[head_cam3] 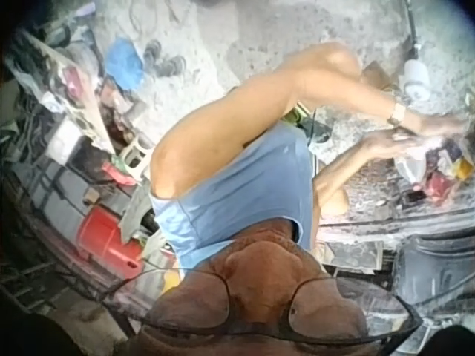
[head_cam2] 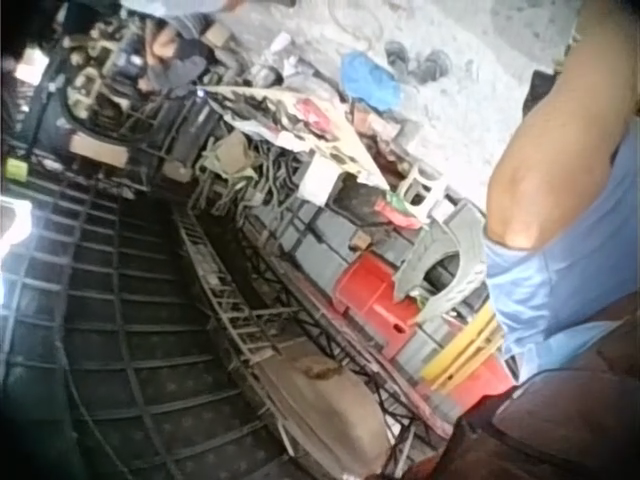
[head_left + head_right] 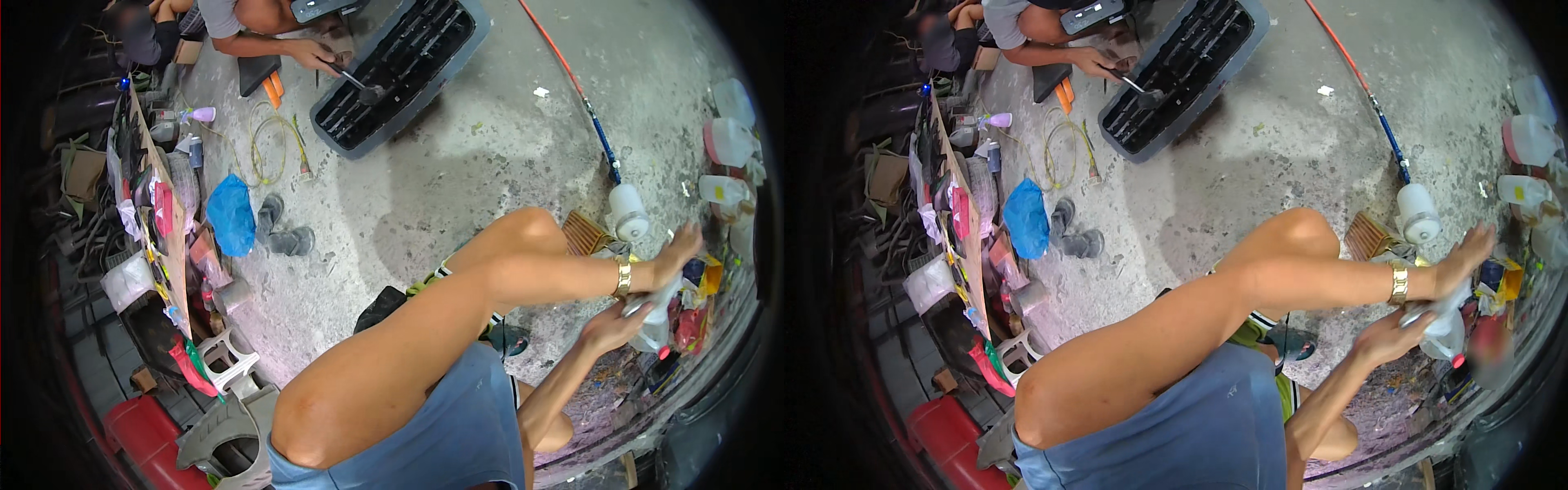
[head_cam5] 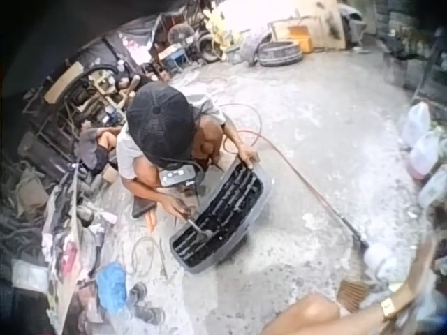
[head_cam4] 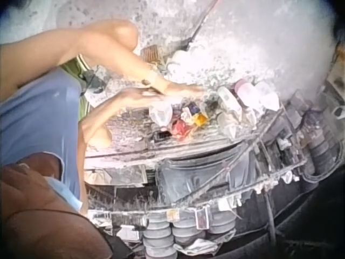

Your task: The person is painting carbon fiber car parts and then cleaning a spray gun components.

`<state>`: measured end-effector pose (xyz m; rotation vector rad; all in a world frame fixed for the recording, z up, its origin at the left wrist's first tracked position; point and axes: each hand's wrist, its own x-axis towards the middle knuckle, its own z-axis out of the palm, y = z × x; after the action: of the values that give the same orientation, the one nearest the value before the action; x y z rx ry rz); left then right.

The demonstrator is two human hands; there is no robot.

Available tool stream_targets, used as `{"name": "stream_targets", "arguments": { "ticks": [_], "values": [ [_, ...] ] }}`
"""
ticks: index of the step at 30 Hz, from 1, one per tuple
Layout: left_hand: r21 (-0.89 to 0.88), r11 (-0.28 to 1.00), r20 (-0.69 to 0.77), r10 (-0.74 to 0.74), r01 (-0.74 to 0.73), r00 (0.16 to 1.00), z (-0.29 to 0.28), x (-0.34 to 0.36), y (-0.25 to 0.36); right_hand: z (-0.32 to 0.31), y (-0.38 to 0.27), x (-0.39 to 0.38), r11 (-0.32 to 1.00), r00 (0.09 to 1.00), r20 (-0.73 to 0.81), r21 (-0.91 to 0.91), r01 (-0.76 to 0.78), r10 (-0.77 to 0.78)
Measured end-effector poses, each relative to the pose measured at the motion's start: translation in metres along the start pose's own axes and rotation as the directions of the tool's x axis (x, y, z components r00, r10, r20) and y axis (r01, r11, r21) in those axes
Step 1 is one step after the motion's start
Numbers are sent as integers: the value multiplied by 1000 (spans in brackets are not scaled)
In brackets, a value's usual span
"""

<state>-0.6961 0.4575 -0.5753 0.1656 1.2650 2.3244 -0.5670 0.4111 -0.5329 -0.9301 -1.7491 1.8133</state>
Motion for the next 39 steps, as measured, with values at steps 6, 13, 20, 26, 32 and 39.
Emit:
{"name": "stream_targets", "arguments": {
  "ticks": [6,13,20,26,32,39],
  "values": [
    [-299,953,81,-22,45,996,4,-11,0,-1,5,53,996,989,145,-92,-1,14],
    [-357,934,106,52,-10,993,2,-19,26,13,-2,101,955,974,153,220,-197,166],
    [-43,952,119,305,-302,945,-21,-11,50,12,-10,-1,884,924,-21,302,-358,381],
    [426,852,308,179,-304,934,-1,-27,58,17,-28,60,940,992,33,318,-128,124],
    [370,910,318,62,-184,946,-5,-20,18,13,-25,75,963,996,85,263,-52,31],
    [-262,962,215,-15,73,977,-2,-4,6,-19,33,68,999,998,48,-37,-27,29]
  ]
}}
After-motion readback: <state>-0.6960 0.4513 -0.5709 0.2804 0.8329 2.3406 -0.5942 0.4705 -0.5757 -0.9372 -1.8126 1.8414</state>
